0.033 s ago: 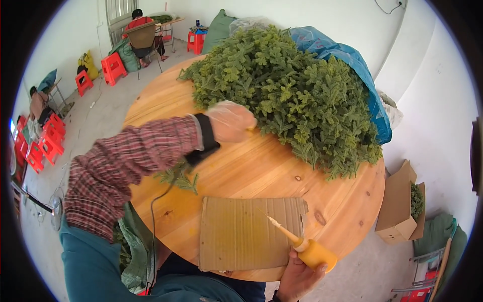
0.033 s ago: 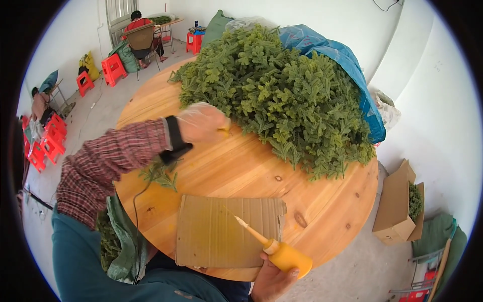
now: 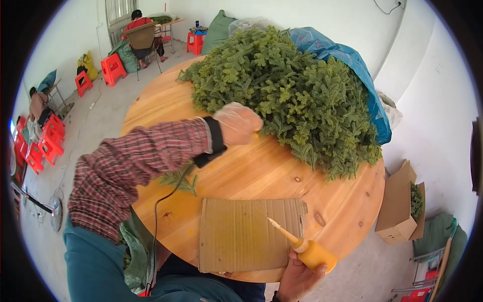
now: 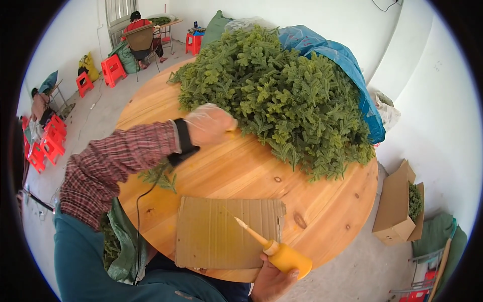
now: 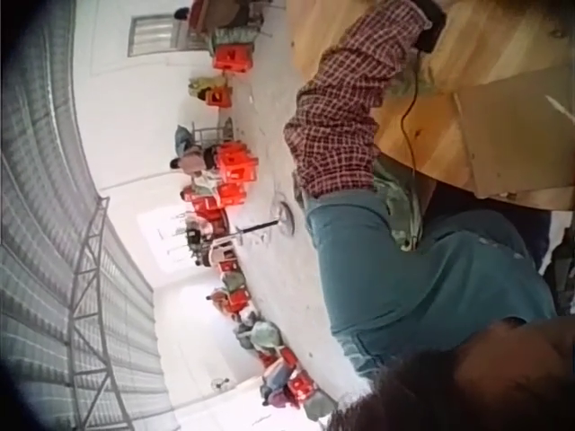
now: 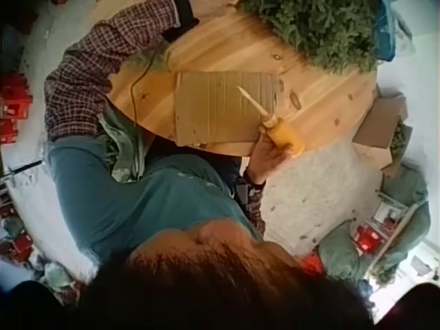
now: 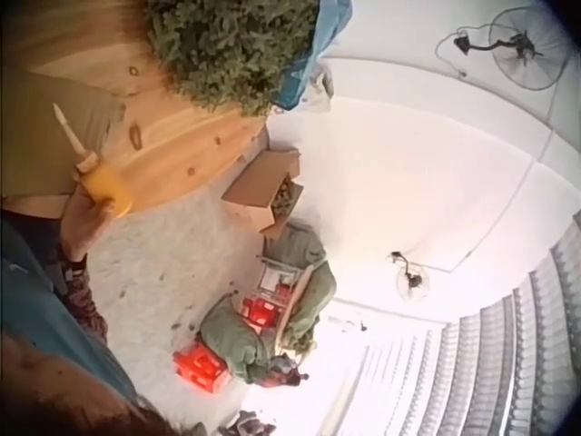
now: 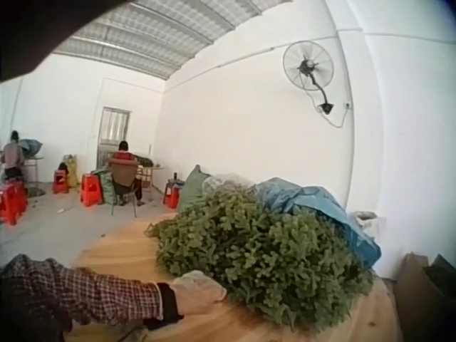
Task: The person picks up a branch, places it on a piece of cardboard, and applies glue from a squeeze bottle before setting it aside. They repeat this process with several more branches taken from a pile on the table.
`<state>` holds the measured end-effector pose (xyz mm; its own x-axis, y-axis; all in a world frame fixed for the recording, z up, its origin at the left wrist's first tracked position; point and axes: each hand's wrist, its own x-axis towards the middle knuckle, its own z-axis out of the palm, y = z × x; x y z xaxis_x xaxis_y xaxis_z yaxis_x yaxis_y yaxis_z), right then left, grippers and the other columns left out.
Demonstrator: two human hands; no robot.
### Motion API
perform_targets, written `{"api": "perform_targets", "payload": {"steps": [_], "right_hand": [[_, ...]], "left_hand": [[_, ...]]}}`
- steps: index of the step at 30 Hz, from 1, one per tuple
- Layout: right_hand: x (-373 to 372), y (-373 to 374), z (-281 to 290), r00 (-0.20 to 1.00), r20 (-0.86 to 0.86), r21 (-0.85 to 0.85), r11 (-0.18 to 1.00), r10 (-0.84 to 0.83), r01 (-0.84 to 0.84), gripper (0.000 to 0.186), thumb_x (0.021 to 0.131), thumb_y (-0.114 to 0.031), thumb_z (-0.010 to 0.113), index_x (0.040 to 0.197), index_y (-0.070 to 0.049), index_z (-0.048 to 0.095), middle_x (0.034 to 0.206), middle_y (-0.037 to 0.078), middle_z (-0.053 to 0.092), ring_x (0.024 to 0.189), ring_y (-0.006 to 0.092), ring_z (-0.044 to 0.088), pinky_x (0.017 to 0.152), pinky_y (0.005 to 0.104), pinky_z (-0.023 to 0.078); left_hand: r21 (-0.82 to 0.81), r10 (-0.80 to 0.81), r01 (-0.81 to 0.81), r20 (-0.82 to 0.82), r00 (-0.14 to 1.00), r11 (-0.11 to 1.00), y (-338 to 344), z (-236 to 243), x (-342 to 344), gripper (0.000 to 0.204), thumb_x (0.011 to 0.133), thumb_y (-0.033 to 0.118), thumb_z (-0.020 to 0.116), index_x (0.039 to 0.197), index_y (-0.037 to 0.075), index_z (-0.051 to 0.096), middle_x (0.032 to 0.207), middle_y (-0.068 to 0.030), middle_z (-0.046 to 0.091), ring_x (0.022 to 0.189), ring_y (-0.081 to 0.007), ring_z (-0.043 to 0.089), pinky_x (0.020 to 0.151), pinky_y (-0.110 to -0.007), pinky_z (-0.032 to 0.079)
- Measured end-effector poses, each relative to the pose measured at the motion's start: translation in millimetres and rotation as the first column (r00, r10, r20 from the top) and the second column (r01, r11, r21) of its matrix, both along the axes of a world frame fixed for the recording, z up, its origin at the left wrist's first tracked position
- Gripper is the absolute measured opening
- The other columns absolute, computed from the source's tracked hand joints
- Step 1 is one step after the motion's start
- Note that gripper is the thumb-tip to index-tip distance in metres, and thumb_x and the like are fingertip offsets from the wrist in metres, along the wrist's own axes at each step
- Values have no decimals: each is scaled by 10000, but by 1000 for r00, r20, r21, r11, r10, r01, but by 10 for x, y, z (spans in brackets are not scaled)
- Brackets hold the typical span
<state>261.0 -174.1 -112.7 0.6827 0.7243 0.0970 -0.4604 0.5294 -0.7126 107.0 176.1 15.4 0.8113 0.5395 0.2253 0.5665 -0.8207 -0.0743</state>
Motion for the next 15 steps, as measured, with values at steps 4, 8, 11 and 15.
{"api": "perform_targets", "payload": {"steps": [4, 8, 11, 15], "right_hand": [[31, -17, -12, 1000, -11, -3, 1000, 7, -7, 525, 957, -503, 549, 1345, -149, 550, 1397, 139, 538, 1245, 339, 519, 980, 500, 452], [66, -14, -26, 998, 6, 50, 997, 61, -61, 541, 956, -503, 552, 1354, -137, 535, 1396, 135, 535, 1239, 332, 525, 984, 498, 452], [70, -14, -55, 997, -40, 24, 998, 64, -63, 537, 955, -503, 556, 1343, -132, 542, 1392, 129, 538, 1250, 325, 515, 992, 500, 444], [8, -41, -49, 996, -86, -45, 999, -23, 20, 592, 943, -555, 547, 1308, -90, 566, 1314, 169, 583, 1172, 330, 570, 952, 476, 475]], "left_hand": [[168, -50, 37, 70, 996, 985, 99, -250, 491, 174, 766, 221, 646, 764, 48, 622, 675, -145, 616, 653, -343, 627, 688, -484, 486], [246, 25, -12, -51, 998, 969, 219, -282, 676, 275, 866, 332, 627, 850, 59, 600, 690, -131, 595, 638, -316, 613, 691, -443, 487], [198, 2, -18, 82, 997, 980, 299, -250, 543, 210, 869, 256, 601, 830, 50, 620, 683, -143, 608, 666, -321, 631, 695, -449, 482], [73, 10, -22, 166, 986, 997, 205, -76, 236, 204, 902, 255, 575, 860, 64, 631, 729, -127, 622, 716, -315, 644, 685, -435, 490]]}}
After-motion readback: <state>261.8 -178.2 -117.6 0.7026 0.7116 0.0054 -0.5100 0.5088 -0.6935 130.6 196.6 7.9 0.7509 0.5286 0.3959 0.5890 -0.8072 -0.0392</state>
